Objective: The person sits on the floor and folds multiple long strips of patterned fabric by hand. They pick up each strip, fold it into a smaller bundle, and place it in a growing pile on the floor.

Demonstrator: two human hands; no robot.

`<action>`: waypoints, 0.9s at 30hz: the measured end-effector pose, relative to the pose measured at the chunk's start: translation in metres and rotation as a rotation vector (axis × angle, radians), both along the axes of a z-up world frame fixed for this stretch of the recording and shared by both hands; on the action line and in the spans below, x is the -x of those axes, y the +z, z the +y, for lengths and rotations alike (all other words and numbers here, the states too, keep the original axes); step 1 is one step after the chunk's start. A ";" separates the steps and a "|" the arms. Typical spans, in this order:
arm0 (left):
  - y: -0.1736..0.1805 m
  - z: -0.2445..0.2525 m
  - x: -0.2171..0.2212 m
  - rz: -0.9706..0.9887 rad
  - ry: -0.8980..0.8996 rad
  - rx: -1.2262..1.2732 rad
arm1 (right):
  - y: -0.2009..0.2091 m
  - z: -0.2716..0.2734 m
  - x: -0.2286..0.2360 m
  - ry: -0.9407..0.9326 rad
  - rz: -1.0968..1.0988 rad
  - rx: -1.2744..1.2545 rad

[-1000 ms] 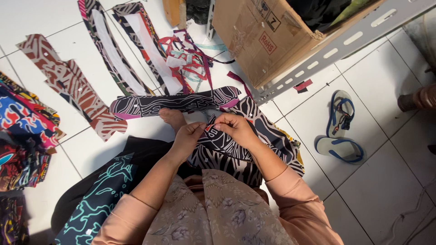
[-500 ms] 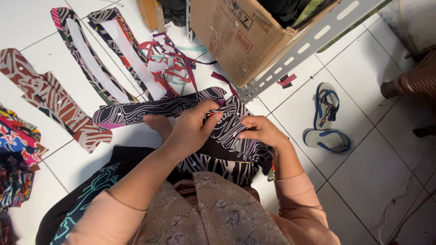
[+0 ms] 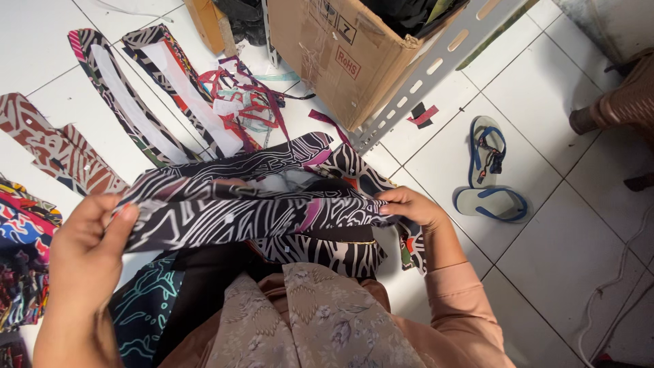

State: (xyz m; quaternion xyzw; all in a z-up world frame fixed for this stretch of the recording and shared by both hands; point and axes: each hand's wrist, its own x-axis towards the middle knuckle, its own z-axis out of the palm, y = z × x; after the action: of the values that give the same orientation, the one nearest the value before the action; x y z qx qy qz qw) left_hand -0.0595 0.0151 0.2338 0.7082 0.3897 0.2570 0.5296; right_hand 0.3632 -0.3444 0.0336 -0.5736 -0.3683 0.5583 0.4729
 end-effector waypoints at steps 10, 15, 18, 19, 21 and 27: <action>-0.078 -0.003 0.105 -0.051 0.115 0.232 | 0.051 0.001 0.027 -0.008 -0.343 0.073; -0.079 -0.009 0.105 -0.050 0.201 0.224 | 0.092 0.033 0.043 0.031 -0.893 0.289; -0.078 -0.013 0.105 -0.091 0.192 0.209 | 0.106 0.051 0.056 -0.020 -0.853 -0.200; -0.079 -0.014 0.105 -0.110 0.175 0.198 | 0.103 0.062 0.064 -0.030 -0.893 -0.412; -0.081 -0.015 0.106 -0.120 0.179 0.158 | 0.093 0.088 0.081 0.059 -0.870 -0.494; -0.080 -0.020 0.114 -0.116 0.200 0.038 | 0.065 0.127 0.105 0.313 -0.764 -0.283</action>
State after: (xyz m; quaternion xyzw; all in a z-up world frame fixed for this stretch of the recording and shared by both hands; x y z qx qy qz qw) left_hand -0.1732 -0.0054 0.1542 0.6397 0.4318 0.3417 0.5362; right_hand 0.2583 -0.2173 0.0987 -0.6057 -0.6722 0.3152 0.2861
